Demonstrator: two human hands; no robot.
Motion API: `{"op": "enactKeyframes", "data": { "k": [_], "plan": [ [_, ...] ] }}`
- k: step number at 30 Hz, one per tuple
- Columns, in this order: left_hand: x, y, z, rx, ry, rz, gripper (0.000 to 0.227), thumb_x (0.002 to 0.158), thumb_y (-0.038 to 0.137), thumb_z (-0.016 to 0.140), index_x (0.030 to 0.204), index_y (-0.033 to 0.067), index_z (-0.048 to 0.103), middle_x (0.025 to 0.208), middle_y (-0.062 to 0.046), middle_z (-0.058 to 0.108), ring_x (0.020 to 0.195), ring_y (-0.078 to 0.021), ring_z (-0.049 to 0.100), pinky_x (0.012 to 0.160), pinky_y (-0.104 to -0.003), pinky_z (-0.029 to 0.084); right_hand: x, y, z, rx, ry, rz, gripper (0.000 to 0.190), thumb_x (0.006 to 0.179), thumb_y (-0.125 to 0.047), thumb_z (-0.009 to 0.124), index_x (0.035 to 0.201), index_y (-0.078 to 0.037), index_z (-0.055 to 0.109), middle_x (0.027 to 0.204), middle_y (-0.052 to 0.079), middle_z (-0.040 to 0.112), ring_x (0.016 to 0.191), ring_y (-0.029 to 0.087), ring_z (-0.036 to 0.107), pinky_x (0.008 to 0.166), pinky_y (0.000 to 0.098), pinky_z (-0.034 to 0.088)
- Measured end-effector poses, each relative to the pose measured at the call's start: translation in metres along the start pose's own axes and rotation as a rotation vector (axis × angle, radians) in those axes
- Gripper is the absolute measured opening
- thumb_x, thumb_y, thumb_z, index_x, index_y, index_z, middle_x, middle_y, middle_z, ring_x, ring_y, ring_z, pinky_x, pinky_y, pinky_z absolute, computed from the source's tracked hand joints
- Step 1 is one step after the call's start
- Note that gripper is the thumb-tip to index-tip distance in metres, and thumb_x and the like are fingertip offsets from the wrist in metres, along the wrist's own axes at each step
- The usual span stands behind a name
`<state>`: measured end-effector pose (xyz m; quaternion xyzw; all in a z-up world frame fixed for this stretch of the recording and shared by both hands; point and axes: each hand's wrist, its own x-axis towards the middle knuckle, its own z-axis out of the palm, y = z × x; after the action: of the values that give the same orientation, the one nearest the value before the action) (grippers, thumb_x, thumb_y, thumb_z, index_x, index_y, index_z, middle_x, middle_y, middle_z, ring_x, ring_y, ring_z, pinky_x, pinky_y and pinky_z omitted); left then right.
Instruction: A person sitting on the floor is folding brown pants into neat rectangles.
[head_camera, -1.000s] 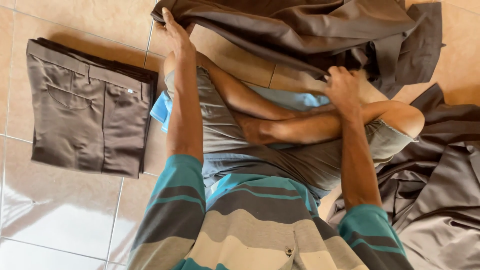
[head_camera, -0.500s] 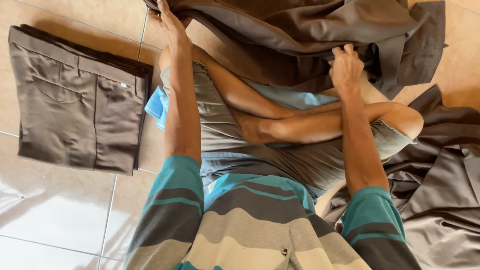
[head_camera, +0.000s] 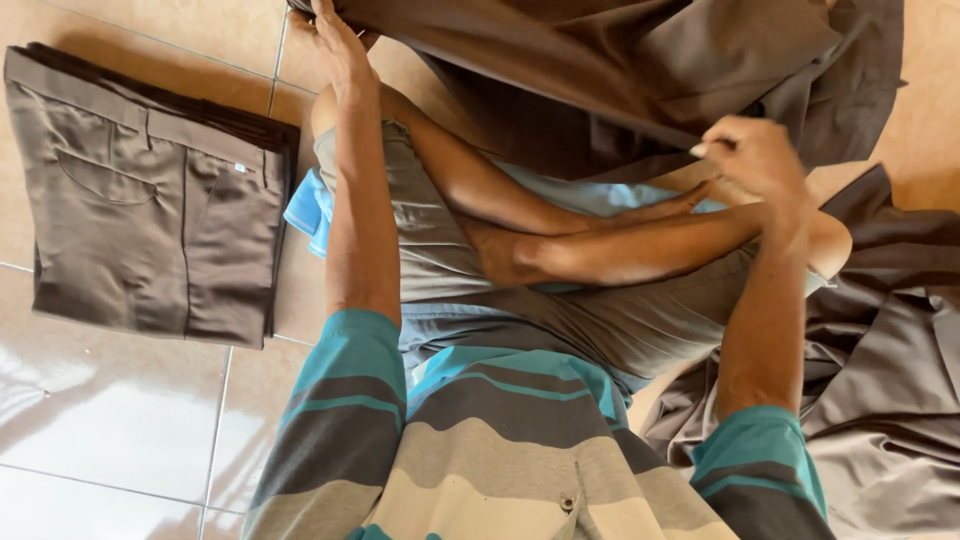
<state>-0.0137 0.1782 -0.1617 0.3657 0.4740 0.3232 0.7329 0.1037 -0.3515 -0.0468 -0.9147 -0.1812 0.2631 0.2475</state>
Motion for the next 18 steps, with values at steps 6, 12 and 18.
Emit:
{"op": "enactKeyframes", "data": {
  "k": [6,12,18],
  "plan": [
    [0.039,-0.033,-0.018,-0.022,-0.066,-0.020,0.085,0.088,0.062,0.033,0.162,0.0270,0.011,0.110,-0.010,0.057,0.077,-0.0204,0.054,0.068,-0.040,0.061,0.007,0.041,0.066,-0.472,0.107,-0.169,0.015,0.095,-0.014,0.072,0.110,-0.011,0.070,0.100,0.011,0.072,0.087,0.033,0.069,0.074,0.0459,0.051],
    [0.040,-0.029,-0.016,-0.031,-0.027,0.025,0.093,0.083,0.058,0.045,0.162,0.0221,0.011,0.113,-0.012,0.055,0.079,-0.0224,0.052,0.069,-0.043,0.058,-0.016,-0.070,0.100,-0.487,0.332,-0.694,0.027,0.083,0.000,0.068,0.109,-0.004,0.062,0.146,0.019,0.055,0.121,0.042,0.060,0.093,0.0533,0.050],
    [0.034,-0.028,-0.016,-0.034,-0.055,0.043,0.102,0.077,0.054,0.058,0.161,0.0167,0.011,0.115,-0.014,0.052,0.082,-0.0246,0.049,0.070,-0.045,0.055,0.004,-0.072,0.163,-0.644,0.257,-0.722,0.046,0.072,-0.010,0.094,0.106,-0.008,0.064,0.158,0.020,0.045,0.147,0.037,0.044,0.111,0.0568,0.041]
  ]
}}
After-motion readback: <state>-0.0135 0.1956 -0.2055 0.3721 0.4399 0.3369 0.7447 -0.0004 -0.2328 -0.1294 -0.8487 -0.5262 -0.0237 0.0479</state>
